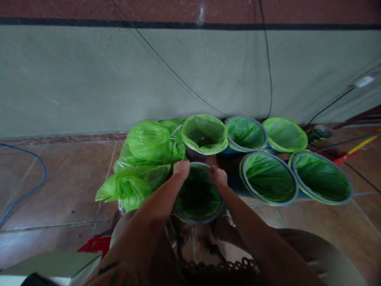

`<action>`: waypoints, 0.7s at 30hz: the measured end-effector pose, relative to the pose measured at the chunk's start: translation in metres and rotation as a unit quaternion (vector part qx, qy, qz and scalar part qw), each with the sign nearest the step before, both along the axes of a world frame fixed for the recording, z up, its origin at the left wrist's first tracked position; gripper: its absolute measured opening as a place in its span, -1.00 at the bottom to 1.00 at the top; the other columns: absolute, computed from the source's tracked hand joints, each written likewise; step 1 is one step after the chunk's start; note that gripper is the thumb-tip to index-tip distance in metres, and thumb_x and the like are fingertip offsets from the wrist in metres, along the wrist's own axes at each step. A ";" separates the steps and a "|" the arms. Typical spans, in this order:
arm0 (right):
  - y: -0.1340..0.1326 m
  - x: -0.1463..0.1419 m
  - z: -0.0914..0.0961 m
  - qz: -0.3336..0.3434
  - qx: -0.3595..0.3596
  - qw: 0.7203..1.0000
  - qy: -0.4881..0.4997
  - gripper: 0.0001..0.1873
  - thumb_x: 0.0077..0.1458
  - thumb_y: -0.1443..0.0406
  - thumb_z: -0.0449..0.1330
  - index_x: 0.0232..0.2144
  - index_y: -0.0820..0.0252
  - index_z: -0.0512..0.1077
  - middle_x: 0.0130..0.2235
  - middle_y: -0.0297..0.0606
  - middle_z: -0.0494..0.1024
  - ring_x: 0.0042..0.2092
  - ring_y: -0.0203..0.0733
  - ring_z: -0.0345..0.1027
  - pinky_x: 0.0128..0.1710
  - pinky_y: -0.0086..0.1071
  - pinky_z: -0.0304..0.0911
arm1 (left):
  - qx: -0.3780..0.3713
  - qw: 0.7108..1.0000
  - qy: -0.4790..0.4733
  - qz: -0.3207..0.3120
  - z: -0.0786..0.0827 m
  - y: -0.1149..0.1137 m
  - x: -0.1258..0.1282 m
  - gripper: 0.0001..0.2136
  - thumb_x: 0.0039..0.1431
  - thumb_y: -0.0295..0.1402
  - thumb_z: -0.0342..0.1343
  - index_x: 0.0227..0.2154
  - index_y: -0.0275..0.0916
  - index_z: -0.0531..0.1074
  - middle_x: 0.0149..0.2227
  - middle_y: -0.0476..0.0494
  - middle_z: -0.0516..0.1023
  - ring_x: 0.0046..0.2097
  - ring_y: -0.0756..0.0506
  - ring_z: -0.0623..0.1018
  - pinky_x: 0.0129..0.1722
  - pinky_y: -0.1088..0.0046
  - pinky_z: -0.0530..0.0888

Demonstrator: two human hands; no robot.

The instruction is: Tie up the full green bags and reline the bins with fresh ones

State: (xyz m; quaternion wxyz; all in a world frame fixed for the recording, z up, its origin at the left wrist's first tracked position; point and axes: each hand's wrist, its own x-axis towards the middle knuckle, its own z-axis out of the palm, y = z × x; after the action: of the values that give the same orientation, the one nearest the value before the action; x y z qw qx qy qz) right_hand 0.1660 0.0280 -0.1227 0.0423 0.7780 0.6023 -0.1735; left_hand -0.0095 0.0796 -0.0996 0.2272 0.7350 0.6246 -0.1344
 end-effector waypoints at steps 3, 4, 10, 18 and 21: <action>-0.012 0.003 -0.001 -0.043 0.012 0.999 0.008 -0.66 0.23 0.23 0.09 -0.01 0.22 0.46 -0.18 -0.06 0.61 -0.11 -0.05 0.50 -0.15 -0.35 0.26 | 0.001 1.000 0.007 -0.016 -0.002 -0.001 0.000 -0.72 0.22 -0.39 0.05 -0.01 -0.26 0.43 -0.02 -0.31 0.55 0.06 -0.21 0.53 0.00 0.32 0.46; -0.017 0.005 -0.001 -0.073 0.016 0.997 0.008 -0.66 0.23 0.23 0.08 -0.02 0.23 0.47 -0.18 -0.05 0.61 -0.11 -0.04 0.50 -0.16 -0.34 0.27 | -0.002 1.000 0.004 -0.014 -0.003 0.000 -0.001 -0.68 0.20 -0.38 0.08 0.01 -0.26 0.41 -0.01 -0.30 0.55 0.06 -0.21 0.53 0.00 0.33 0.47; -0.061 0.024 -0.008 -0.225 -0.007 0.973 0.045 -0.61 0.16 0.22 0.09 -0.06 0.35 0.47 -0.19 0.08 0.60 -0.14 0.07 0.51 -0.25 -0.28 0.30 | -0.031 0.997 -0.068 0.006 -0.003 0.010 -0.006 -0.22 -0.06 -0.23 0.34 0.23 -0.33 0.18 0.17 -0.33 0.42 0.17 -0.18 0.44 0.12 0.46 0.37; -0.021 0.010 0.013 -0.094 0.118 0.986 0.070 -0.52 0.25 0.17 0.04 0.13 0.30 0.30 0.08 0.06 0.45 0.10 0.05 0.30 0.01 -0.24 0.18 | 0.005 0.995 -0.095 -0.010 -0.006 0.007 0.005 -0.63 0.29 -0.14 -0.03 0.02 -0.24 0.40 0.03 -0.21 0.54 0.07 -0.13 0.52 0.07 0.43 0.41; 0.010 0.007 0.015 -0.016 0.087 0.993 0.077 -0.58 0.26 0.14 0.04 0.07 0.25 0.36 0.05 -0.03 0.49 0.06 0.00 0.34 -0.02 -0.29 0.18 | 0.022 0.998 -0.065 -0.006 -0.008 0.004 0.008 -0.66 0.31 -0.16 -0.07 -0.04 -0.26 0.43 -0.03 -0.24 0.57 0.03 -0.15 0.54 0.02 0.39 0.45</action>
State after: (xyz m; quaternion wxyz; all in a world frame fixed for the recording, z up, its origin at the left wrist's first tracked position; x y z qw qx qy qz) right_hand 0.1729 0.0383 -0.1076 -0.0747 0.7724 0.6043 -0.1807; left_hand -0.0016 0.0837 -0.1079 0.2502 0.7507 0.6069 -0.0741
